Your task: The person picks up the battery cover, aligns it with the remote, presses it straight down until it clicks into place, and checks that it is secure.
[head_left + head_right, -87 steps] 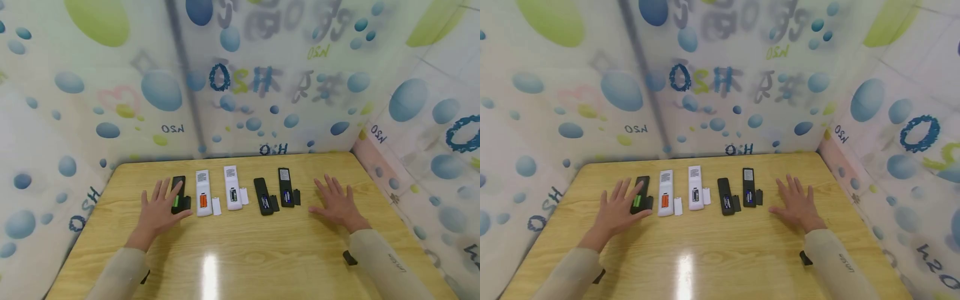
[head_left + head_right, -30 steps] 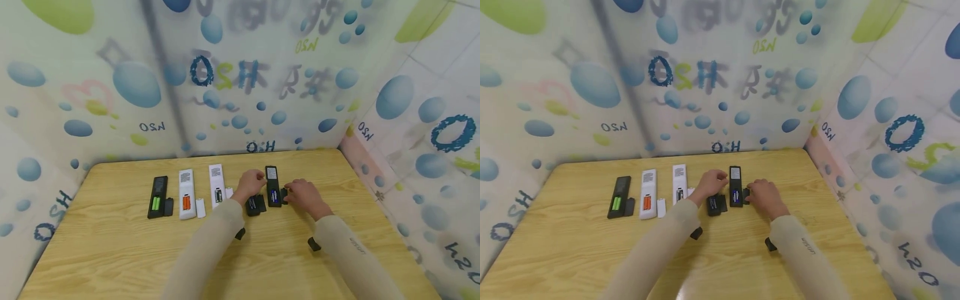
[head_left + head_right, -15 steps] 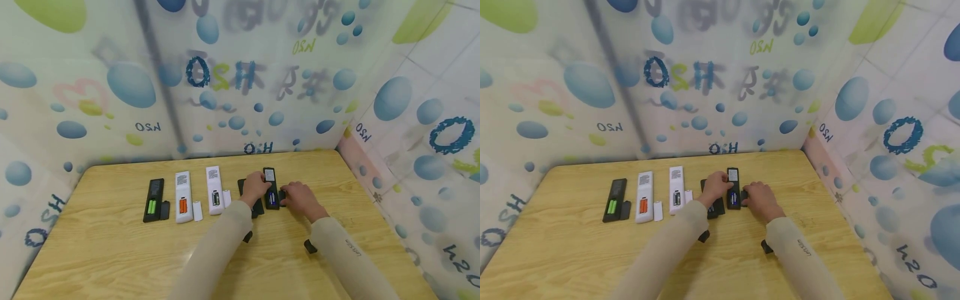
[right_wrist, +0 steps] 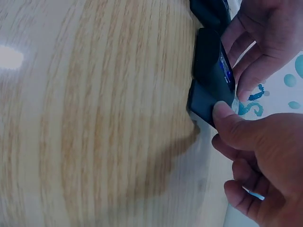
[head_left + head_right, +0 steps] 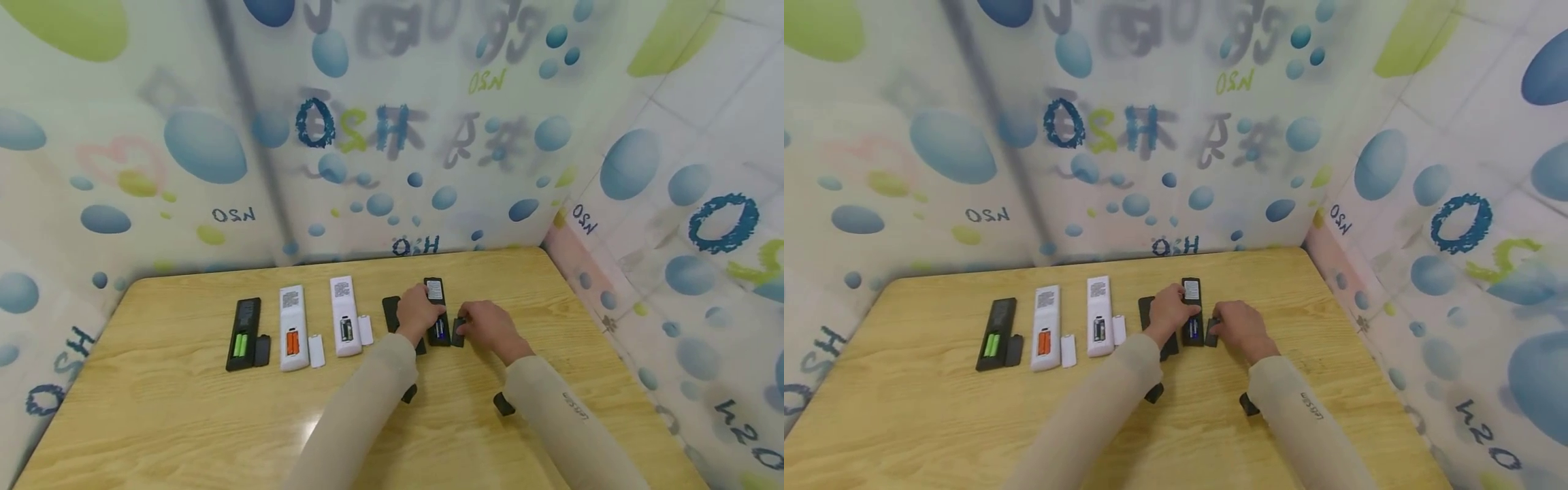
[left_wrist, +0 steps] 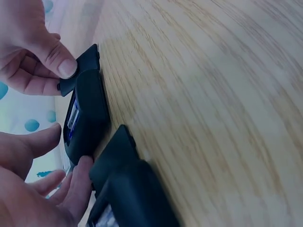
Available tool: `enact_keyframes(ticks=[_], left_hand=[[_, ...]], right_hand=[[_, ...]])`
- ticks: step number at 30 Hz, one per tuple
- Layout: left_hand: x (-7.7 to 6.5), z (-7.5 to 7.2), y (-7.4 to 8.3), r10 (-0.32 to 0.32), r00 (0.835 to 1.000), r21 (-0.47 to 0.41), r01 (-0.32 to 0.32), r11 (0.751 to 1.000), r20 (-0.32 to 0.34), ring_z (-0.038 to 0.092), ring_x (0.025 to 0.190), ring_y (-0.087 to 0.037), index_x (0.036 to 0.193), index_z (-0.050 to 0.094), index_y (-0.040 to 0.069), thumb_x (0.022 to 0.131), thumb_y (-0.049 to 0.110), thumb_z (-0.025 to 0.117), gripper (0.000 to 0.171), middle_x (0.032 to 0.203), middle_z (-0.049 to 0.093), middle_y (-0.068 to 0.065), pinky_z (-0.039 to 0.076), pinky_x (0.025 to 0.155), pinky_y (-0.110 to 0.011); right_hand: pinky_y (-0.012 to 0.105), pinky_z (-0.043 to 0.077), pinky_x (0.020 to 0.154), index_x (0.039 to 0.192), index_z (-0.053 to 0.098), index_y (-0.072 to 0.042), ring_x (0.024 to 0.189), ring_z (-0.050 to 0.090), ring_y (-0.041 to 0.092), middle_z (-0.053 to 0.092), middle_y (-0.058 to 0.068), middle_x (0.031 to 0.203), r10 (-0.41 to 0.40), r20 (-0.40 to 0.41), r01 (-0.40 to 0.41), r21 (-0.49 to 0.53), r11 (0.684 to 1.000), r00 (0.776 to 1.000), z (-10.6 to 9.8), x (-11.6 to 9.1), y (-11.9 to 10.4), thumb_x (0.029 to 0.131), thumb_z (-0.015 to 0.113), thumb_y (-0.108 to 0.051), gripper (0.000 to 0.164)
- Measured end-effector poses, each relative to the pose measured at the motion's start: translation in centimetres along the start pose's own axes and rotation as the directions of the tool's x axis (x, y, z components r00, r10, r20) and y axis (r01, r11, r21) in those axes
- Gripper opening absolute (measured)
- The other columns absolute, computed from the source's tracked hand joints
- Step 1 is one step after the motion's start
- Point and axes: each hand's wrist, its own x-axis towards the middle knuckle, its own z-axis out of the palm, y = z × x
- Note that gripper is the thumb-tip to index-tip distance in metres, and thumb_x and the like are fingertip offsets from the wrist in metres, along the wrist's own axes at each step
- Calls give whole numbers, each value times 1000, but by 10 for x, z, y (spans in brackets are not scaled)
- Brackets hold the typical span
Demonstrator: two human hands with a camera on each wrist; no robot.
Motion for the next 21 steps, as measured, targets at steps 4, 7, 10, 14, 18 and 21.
enact_keyframes(ticks=[4, 7, 10, 14, 18, 21], left_hand=[[-1, 3, 2, -13, 1000, -5, 13, 1000, -20, 62, 107, -30, 128, 59, 9, 83, 27, 78, 53, 117, 67, -11, 52, 90, -45], [-1, 5, 4, -33, 999, -19, 32, 999, -32, 63, 105, -30, 130, 57, 8, 81, 25, 80, 57, 115, 67, -12, 53, 90, -45], [0, 6, 5, -57, 998, -36, 56, 998, -39, 63, 105, -31, 133, 54, 7, 79, 25, 82, 63, 116, 66, -13, 54, 90, -45], [0, 7, 7, -77, 996, -54, 75, 996, -36, 63, 105, -30, 134, 50, 7, 78, 25, 82, 68, 118, 65, -15, 54, 90, -43], [1, 8, 7, -88, 996, -68, 86, 994, -25, 63, 102, -29, 132, 52, 6, 80, 26, 79, 62, 116, 67, -14, 54, 89, -42], [2, 9, 6, -86, 996, -88, 84, 993, -13, 63, 99, -28, 126, 57, 6, 83, 26, 76, 51, 112, 68, -13, 54, 87, -41]], right_hand=[[40, 54, 78, 104, 71, -10, 80, 60, 17, 70, 3, 92, 1, 7, -1, 7, 1000, 1000, -2, -1, 0, 87, 74, -24, 22], [40, 54, 77, 103, 72, -10, 80, 59, 17, 70, 3, 92, 2, 10, -2, 11, 1000, 1000, -4, -2, 1, 86, 74, -23, 20], [40, 54, 78, 102, 73, -11, 80, 60, 17, 71, 3, 93, 6, 8, -6, 11, 1000, 1000, -6, -3, 2, 87, 74, -22, 19], [40, 55, 79, 101, 73, -12, 81, 61, 17, 72, 3, 93, 7, -2, -7, 8, 1000, 1000, -8, -5, 3, 86, 74, -22, 18], [41, 55, 77, 97, 74, -13, 81, 63, 17, 72, 3, 91, -15, -28, 15, 10, 1000, 999, -9, -6, 4, 85, 75, -21, 14], [41, 56, 77, 94, 75, -15, 84, 66, 18, 73, 1, 90, -31, -51, 32, 10, 999, 998, -10, -7, 6, 85, 75, -22, 11]])
